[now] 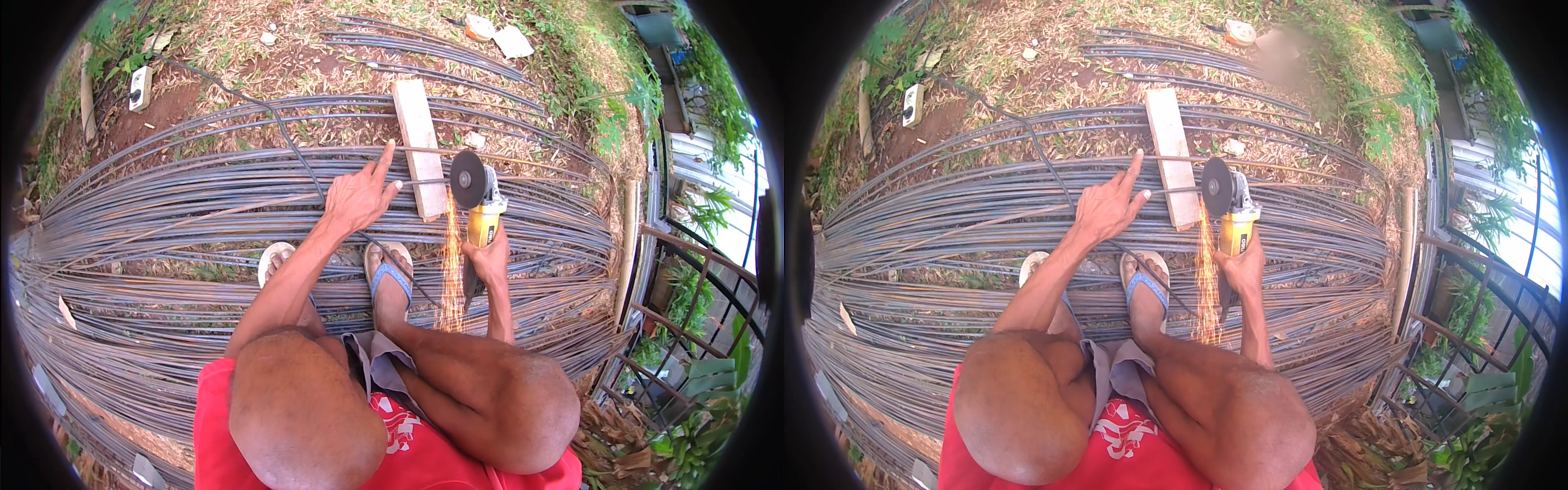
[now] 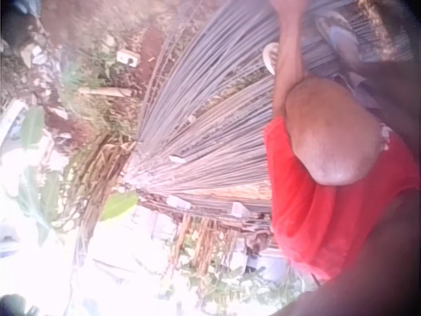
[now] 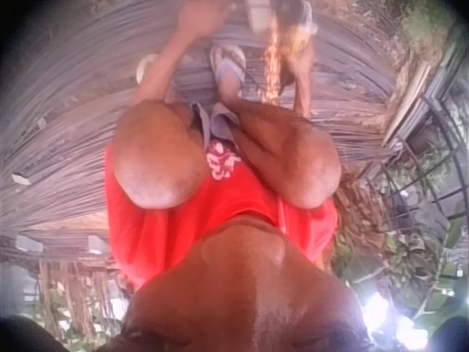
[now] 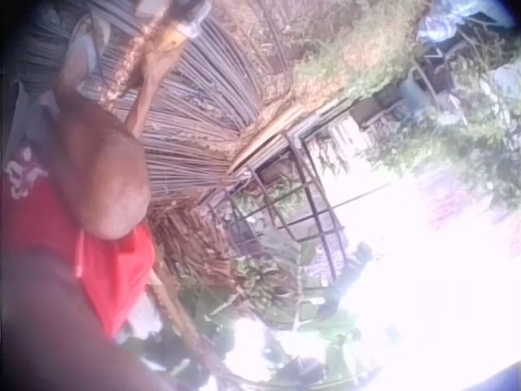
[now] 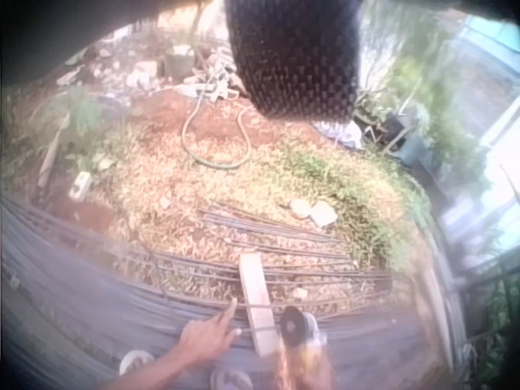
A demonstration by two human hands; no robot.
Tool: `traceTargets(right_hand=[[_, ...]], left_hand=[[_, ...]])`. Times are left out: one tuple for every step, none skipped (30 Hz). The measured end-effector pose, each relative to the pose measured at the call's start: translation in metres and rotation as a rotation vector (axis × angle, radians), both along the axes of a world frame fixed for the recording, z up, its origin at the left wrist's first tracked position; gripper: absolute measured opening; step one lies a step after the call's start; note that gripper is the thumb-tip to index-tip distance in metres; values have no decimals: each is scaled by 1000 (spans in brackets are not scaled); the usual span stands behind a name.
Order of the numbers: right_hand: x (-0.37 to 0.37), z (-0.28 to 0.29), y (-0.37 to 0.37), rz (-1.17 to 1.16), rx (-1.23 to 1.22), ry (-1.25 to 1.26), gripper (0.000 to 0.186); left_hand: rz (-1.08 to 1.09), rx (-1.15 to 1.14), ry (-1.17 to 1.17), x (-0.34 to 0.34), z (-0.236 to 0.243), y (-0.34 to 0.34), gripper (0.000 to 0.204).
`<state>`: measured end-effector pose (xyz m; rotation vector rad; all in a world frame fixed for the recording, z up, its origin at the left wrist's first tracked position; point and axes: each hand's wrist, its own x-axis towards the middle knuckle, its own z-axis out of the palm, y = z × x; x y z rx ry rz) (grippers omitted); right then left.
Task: The person arranges long metal rods on the ground, uses a wooden block as a guide, and cuts the rods with an angle grinder, producing sparks. The person then moves among the cut rods and picks up a white rectangular object.
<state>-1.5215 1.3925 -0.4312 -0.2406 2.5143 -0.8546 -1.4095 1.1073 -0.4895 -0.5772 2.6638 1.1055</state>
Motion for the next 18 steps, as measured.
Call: traceTargets(right_hand=[[-2,1,-1,10,30,8,67],[-2,1,-1,12,24,9,67],[-1,0,-1,15,19,11,67],[0,-2,2,16,17,10,67],[1,-3,6,10,-5,12,67],[3,-5,11,3,-27,13,66],[6,-5,13,-1,-50,9,66],[8,-5,15,7,-22,7,66],[10,-4,17,15,6,5,66],[12,-3,18,23,34,5,66],[12,-3,17,33,43,27,65],[11,-5,17,43,15,51,65],[10,-7,16,52,-13,75,64],[9,-9,15,61,-40,100,63],[7,-11,13,58,-103,109,63],[3,-8,8,54,-42,92,63],[0,-4,2,49,19,75,63],[-1,-2,-1,45,80,58,63]], left_hand=[[5,0,8,0,-1,0,79],[10,1,16,0,-3,1,79],[20,-20,30,0,-5,1,78],[24,-19,50,1,-7,2,78],[29,-17,70,1,-8,3,78],[34,-16,90,0,-10,4,78],[27,-20,62,-1,-8,3,78],[20,-25,33,-2,-5,2,79],[13,-29,4,-3,-3,1,79],[18,-41,16,-2,-4,2,79],[23,-52,28,-1,-6,2,79],[29,-64,39,-1,-8,2,80],[27,-66,34,-1,-9,3,80],[25,-69,29,-2,-10,2,80],[24,-72,23,-2,-10,2,80],[28,-71,28,-1,-11,2,80],[31,-71,33,-1,-12,2,81],[35,-70,38,0,-13,2,81]])
